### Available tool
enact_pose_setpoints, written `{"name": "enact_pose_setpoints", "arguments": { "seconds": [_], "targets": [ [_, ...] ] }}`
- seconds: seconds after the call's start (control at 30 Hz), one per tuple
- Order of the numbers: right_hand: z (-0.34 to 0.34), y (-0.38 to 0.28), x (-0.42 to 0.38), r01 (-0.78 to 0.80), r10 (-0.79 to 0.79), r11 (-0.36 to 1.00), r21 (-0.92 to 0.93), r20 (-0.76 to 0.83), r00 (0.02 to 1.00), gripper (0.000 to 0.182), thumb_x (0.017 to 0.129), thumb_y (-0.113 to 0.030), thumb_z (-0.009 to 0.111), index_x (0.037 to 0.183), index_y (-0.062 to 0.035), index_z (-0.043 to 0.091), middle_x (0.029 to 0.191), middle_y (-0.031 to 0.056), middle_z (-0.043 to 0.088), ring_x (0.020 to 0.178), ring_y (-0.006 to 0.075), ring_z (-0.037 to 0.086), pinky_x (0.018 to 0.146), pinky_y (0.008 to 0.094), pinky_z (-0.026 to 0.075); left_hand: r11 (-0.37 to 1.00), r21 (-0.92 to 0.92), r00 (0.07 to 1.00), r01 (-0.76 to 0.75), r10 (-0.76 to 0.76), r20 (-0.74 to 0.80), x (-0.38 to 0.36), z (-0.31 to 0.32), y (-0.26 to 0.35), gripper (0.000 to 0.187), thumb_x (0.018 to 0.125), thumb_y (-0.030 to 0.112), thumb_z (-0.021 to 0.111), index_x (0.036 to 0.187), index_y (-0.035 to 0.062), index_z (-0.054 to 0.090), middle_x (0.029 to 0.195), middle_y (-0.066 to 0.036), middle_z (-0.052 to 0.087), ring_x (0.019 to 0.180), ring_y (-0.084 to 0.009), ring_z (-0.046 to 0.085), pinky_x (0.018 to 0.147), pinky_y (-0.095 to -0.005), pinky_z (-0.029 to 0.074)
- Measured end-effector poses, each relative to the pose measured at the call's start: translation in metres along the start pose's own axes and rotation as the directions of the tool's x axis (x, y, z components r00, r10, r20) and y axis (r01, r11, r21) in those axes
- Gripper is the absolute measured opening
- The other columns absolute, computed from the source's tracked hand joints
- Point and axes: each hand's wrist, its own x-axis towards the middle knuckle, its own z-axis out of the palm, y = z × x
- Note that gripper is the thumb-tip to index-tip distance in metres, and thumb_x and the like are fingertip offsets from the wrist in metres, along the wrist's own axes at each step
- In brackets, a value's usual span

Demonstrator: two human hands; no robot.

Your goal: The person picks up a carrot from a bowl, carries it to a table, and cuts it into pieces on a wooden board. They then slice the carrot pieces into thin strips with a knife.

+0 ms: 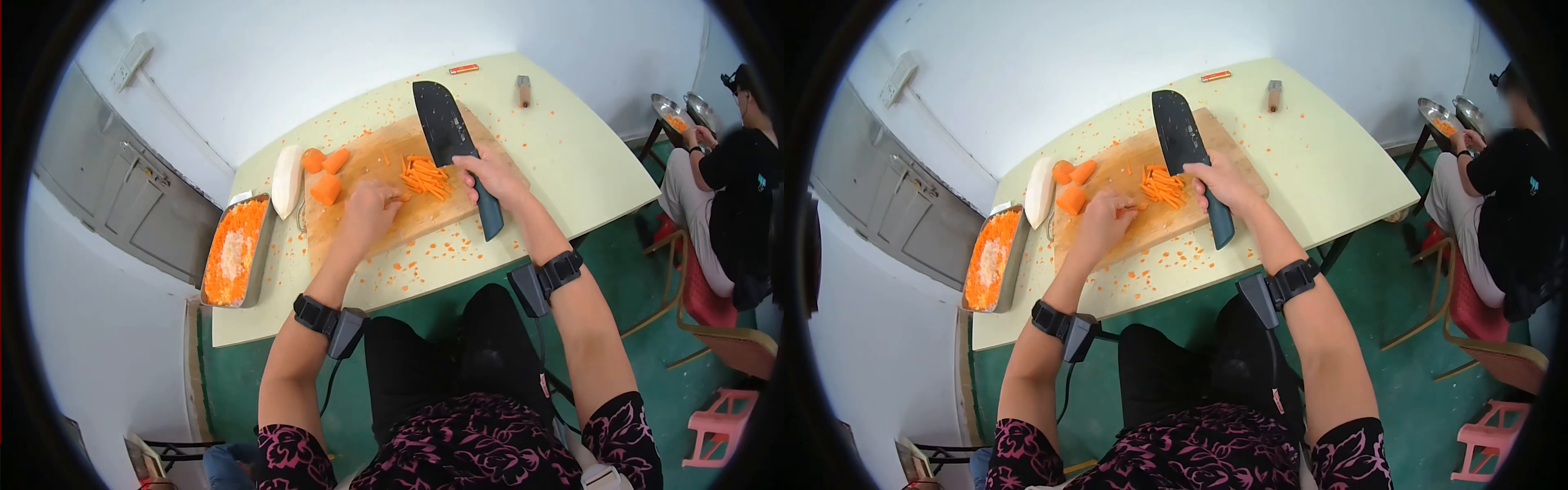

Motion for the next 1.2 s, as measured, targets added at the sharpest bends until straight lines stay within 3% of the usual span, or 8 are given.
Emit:
{"name": "enact_pose_setpoints", "arguments": {
  "seconds": [0.2, 0.33, 0.43, 0.53, 0.73, 0.83, 1.2],
  "targets": [
    [0.036, -0.020, -0.020, 0.081, -0.076, 0.961, -0.264, 0.032, 0.997, 0.023, 0.080, -0.008, 0.049, 0.102, -0.0041, 0.045, 0.062, 0.0020, 0.049, 0.043, 0.0119, 0.049, 0.043, 0.0274, 0.043, 1.000, -0.011, 0.983, -0.005, 0.003, -0.183, -0.001, 0.021, 0.001, 0.008, 0.070, 0.009, 0.069, 0.072, 0.0018, 0.067, 0.072, -0.013, 0.061, 0.076, -0.0301, 0.055, 0.069, -0.0396, 0.043],
    [0.049, -0.026, -0.026, 0.099, -0.124, 0.739, -0.666, 0.010, 0.992, 0.022, 0.080, -0.010, 0.050, 0.100, -0.0008, 0.050, 0.066, 0.0074, 0.054, 0.049, 0.0146, 0.054, 0.048, 0.0295, 0.046, 0.996, 0.046, 0.983, 0.074, -0.065, -0.174, -0.003, 0.020, 0.009, 0.011, 0.069, 0.012, 0.070, 0.067, 0.0031, 0.064, 0.074, -0.012, 0.062, 0.078, -0.0281, 0.055, 0.070, -0.0392, 0.041],
    [0.050, -0.013, -0.027, 0.194, -0.221, 0.629, -0.753, 0.065, 0.973, 0.022, 0.080, -0.012, 0.052, 0.099, 0.0004, 0.053, 0.066, 0.0091, 0.055, 0.050, 0.0161, 0.056, 0.050, 0.0303, 0.047, 0.986, 0.112, 0.979, 0.123, -0.102, -0.177, -0.006, 0.016, 0.016, 0.010, 0.068, 0.013, 0.072, 0.069, 0.0049, 0.067, 0.075, -0.009, 0.062, 0.081, -0.0257, 0.055, 0.073, -0.0373, 0.039],
    [0.058, -0.014, -0.036, 0.101, -0.125, 0.611, -0.785, 0.030, 0.992, 0.027, 0.077, -0.014, 0.050, 0.099, 0.0020, 0.054, 0.081, 0.0227, 0.060, 0.079, 0.0379, 0.059, 0.071, 0.0445, 0.047, 0.993, 0.089, 0.961, 0.084, -0.057, -0.269, -0.014, 0.014, 0.013, 0.008, 0.068, 0.012, 0.071, 0.072, 0.0062, 0.068, 0.077, -0.006, 0.063, 0.082, -0.0237, 0.054, 0.074, -0.0358, 0.038],
    [0.071, -0.031, -0.044, 0.077, -0.094, 0.517, -0.853, 0.033, 0.995, 0.026, 0.077, -0.014, 0.049, 0.096, 0.0023, 0.055, 0.083, 0.0225, 0.061, 0.079, 0.0371, 0.060, 0.071, 0.0448, 0.048, 0.991, 0.129, 0.963, -0.035, 0.068, -0.262, -0.022, 0.008, 0.005, 0.007, 0.071, 0.007, 0.068, 0.077, 0.0053, 0.071, 0.081, -0.003, 0.064, 0.082, -0.0223, 0.054, 0.076, -0.0345, 0.038],
    [0.079, -0.038, -0.045, 0.059, -0.076, 0.414, -0.908, 0.030, 0.997, 0.023, 0.076, -0.013, 0.049, 0.093, 0.0023, 0.055, 0.083, 0.0218, 0.062, 0.080, 0.0366, 0.060, 0.071, 0.0452, 0.048, 0.988, 0.115, 0.975, -0.103, 0.123, -0.183, -0.017, 0.004, 0.009, 0.008, 0.071, 0.007, 0.068, 0.078, 0.0049, 0.071, 0.080, -0.004, 0.065, 0.082, -0.0227, 0.055, 0.076, -0.0347, 0.039],
    [0.074, -0.028, -0.036, 0.087, -0.099, 0.379, -0.921, 0.053, 0.994, 0.022, 0.076, -0.013, 0.049, 0.088, 0.0033, 0.056, 0.079, 0.0226, 0.062, 0.078, 0.0377, 0.060, 0.069, 0.0461, 0.048, 1.000, 0.030, 0.985, -0.011, 0.016, -0.173, -0.008, 0.012, 0.009, 0.008, 0.069, 0.005, 0.068, 0.077, 0.0059, 0.070, 0.074, -0.009, 0.064, 0.079, -0.0270, 0.055, 0.072, -0.0373, 0.042]
  ]
}}
